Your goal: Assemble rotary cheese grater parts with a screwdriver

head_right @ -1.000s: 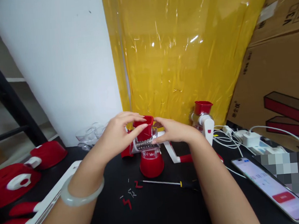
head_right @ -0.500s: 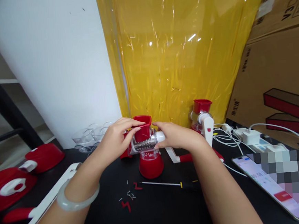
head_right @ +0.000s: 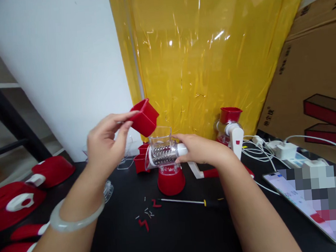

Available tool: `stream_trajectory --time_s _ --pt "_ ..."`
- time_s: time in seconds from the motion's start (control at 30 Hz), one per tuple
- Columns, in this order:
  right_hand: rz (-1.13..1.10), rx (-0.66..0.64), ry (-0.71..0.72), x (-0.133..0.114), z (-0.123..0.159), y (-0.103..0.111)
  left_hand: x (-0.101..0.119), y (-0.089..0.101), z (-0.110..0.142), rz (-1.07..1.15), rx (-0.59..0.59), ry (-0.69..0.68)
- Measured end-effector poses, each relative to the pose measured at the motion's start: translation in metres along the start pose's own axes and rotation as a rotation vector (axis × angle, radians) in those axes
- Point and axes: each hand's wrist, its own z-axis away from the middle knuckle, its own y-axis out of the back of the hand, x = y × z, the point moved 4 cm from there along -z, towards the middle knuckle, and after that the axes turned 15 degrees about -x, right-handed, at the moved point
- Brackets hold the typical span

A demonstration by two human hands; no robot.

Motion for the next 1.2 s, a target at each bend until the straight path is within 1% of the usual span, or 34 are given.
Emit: stream_trajectory --time_s 0.07,0.13,0.2,0.23,0.3,0.4,0.47,0.5,0.57,0.6,0.7,0.77,0.9,1.03,1.1,1.2 --pt "0.02 0.007 -0.004 0.002 0.0 0.0 -0.007 0.019 0.001 0.018 0.052 0.072" --pt "0.041 0.019 -0.004 0.004 0.0 0.0 -0.018 0.039 0.003 0.04 0.05 0.15" --pt "0.054 0.058 0.013 0.004 0.001 0.0 -0.03 0.054 0.005 0.098 -0.013 0.225" --pt "0.057 0.097 0.032 0.003 0.001 0.001 -0.036 0.059 0.006 0.136 -0.057 0.265" --pt "0.061 0.219 0.091 -0.003 0.004 0.005 -0.045 0.063 0.008 0.209 -0.148 0.323" --pt "0.085 0.443 0.188 -0.022 0.012 0.013 -0.054 0.054 0.01 0.314 -0.257 0.341" --pt "0.113 0.549 0.246 -0.038 0.017 0.015 -0.058 0.042 0.01 0.399 -0.278 0.328" --pt "0.129 0.576 0.274 -0.045 0.018 0.015 -0.06 0.035 0.01 0.445 -0.272 0.321" --pt "0.159 0.589 0.325 -0.058 0.019 0.013 -0.061 0.021 0.01 0.539 -0.255 0.306" --pt "0.17 0.586 0.347 -0.062 0.019 0.012 -0.061 0.013 0.011 0.585 -0.265 0.3" --pt "0.176 0.581 0.404 -0.069 0.016 0.005 -0.053 -0.006 0.012 0.691 -0.36 0.296" --pt "0.17 0.583 0.434 -0.071 0.014 0.002 -0.046 -0.013 0.012 0.731 -0.407 0.289" --pt "0.155 0.61 0.456 -0.073 0.01 -0.003 -0.035 -0.014 0.011 0.749 -0.432 0.242" --pt "0.143 0.666 0.481 -0.073 0.01 -0.005 -0.021 -0.011 0.01 0.644 -0.459 0.143" --pt "0.139 0.706 0.477 -0.072 0.011 -0.005 -0.014 -0.009 0.008 0.514 -0.421 0.09" --pt "0.141 0.744 0.432 -0.071 0.013 -0.003 -0.005 -0.002 0.005 0.318 -0.307 0.037"
